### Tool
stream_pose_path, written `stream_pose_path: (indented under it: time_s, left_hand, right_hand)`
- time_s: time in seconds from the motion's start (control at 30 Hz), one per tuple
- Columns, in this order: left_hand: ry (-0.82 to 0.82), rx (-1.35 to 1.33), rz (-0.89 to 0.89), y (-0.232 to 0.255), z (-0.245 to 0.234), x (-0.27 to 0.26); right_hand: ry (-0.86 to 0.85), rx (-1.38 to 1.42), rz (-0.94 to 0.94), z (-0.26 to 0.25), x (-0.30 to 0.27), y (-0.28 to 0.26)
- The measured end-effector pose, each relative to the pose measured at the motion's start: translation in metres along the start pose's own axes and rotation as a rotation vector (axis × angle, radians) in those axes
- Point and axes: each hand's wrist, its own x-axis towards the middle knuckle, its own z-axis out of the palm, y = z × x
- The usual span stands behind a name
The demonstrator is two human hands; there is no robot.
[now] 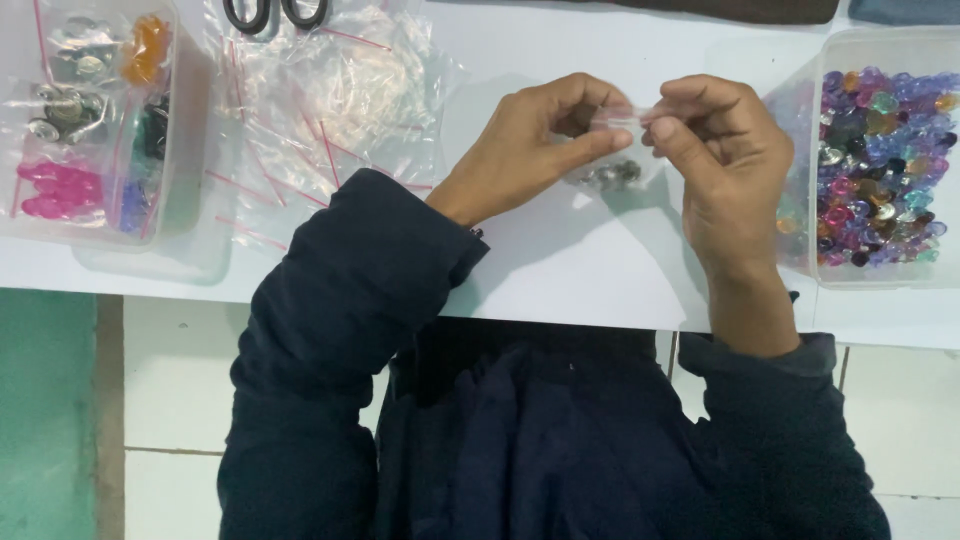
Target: Sorting and packaging small colorful buttons into plastic bags.
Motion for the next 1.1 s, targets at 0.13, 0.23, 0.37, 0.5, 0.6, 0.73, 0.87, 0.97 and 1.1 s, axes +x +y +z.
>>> stream_pose_path:
  time_s: [0.13, 0.23, 0.37, 0.5, 0.6, 0.73, 0.87, 0.97, 1.1]
  left_hand:
    - [0.044, -0.108, -0.015, -0.019, 0.004, 0.005]
    - [0.045, -0.210, 0.049, -0.026, 0.003, 0.006]
    - [0.094, -0.244, 0.037, -0.028, 0.001, 0.009]
    - [0.028, -0.191, -0.077, -0.025, 0.002, 0.007]
    - [-0.004, -0.178, -0.189, -0.018, 0.005, 0.007]
    - [0.051, -0.109, -0.064, -0.030, 0.010, 0.008]
    - [0.065, -0.067, -0.062, -0.028, 0.011, 0.008]
    - [0.061, -0.086, -0.072, -0.031, 0.014, 0.008]
    - [0.075, -0.143, -0.130, -0.023, 0.013, 0.009]
  right_hand:
    - [-0.033, 0.052, 0.095, -0.004, 0.003, -0.004]
    - [-0.115, -0.020, 0.187, -0.010, 0.008, 0.002]
    - [-0.134, -0.184, 0.203, -0.014, 0.008, 0.007]
    - [-0.084, -0.155, 0.123, -0.014, 0.004, 0.010]
    - [-0.043, -0.051, 0.176, -0.015, 0.003, 0.017]
    - [0.037, 0.020, 0.152, -0.006, 0.004, 0.014]
    - [-0.040, -0.040, 0.254, -0.005, 0.002, 0.012]
    - [-0.048, -0.069, 0.247, -0.009, 0.005, 0.016]
    - [-0.025, -0.057, 0.278, -0.009, 0.008, 0.011]
